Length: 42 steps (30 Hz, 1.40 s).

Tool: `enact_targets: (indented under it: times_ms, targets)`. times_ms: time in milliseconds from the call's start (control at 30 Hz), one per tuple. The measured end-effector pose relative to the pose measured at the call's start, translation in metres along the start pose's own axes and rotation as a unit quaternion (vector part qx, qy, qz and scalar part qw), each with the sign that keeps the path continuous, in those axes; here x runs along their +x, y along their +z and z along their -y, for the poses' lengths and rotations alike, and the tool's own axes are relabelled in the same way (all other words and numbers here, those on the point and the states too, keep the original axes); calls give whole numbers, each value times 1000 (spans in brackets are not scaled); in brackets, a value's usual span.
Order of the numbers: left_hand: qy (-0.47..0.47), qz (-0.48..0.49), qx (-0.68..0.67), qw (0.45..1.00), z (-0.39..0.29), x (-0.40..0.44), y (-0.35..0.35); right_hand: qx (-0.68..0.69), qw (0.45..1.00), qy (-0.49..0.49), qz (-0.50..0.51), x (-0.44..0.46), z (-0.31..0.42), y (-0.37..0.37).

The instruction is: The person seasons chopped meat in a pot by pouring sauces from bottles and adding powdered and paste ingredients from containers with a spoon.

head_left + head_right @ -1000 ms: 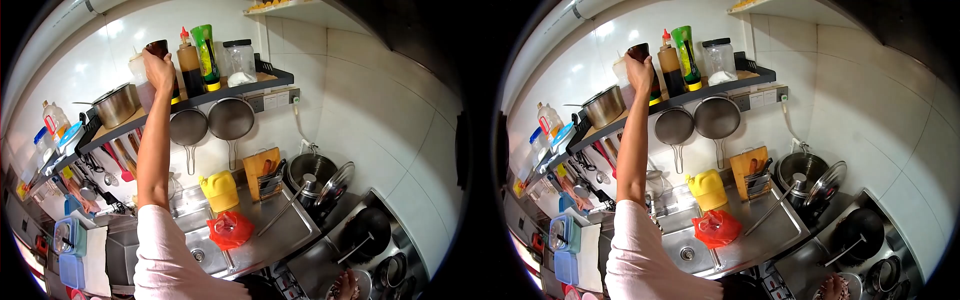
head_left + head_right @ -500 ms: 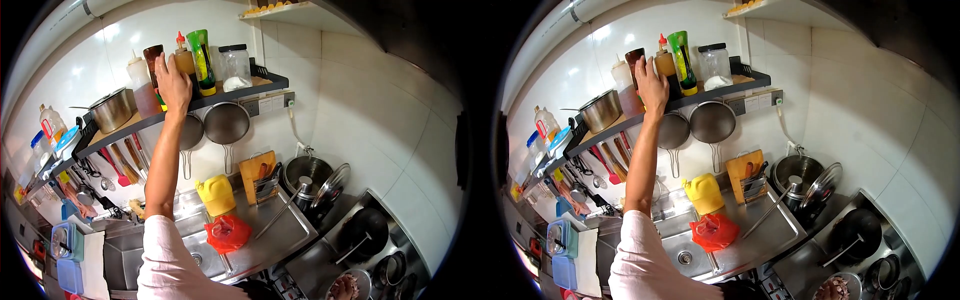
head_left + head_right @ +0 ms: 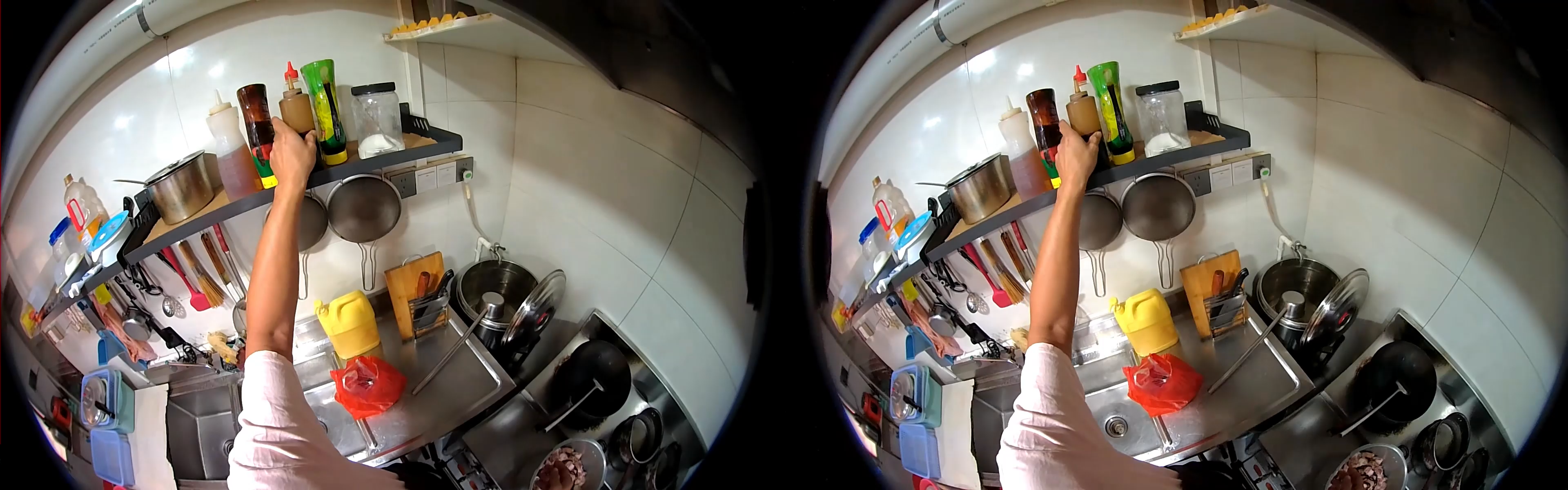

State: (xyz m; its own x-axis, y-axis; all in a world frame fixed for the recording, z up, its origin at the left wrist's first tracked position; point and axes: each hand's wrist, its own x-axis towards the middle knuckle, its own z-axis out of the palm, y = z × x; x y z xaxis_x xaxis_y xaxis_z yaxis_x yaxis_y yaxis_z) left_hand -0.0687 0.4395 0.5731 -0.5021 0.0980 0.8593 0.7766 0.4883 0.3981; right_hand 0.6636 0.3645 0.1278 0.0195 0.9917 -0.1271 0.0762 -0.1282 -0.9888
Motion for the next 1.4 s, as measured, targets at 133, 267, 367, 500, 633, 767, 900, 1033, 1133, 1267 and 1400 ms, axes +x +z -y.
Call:
enact_targets:
  times_ms: [133,267,367,500,633,767,900,1033,1133,1267,1400]
  targets:
    - [-42,47,-2,998,-8,3,-4,5,999,42,24,0,-4,-6]
    - [-60,31,4,998,-6,13,3,20,998,55,29,-2,4,0]
    - [-61,19,15,998,-9,14,5,23,998,61,25,-4,11,4]
    - [-4,-36,-40,999,-14,4,-6,15,998,61,23,-6,10,3]
    - [119,-109,-220,962,-38,4,-34,-24,999,26,5,-10,3,0]
    - [83,93,-534,836,-86,-29,-57,-80,996,-32,-20,-18,23,6]
    - [90,250,-620,738,-121,-122,-1,89,995,50,-16,-5,-23,-6]
    - [-18,361,-726,586,-182,-260,27,52,995,49,-63,-28,3,-8]
    - [-10,420,-728,542,-212,-360,58,69,990,54,-109,-49,7,-16]
    - [-22,503,-746,436,-246,-482,35,58,980,71,-178,-83,-19,-41]
    - [-35,543,-738,400,-270,-542,30,75,959,100,-256,-127,-33,-56]
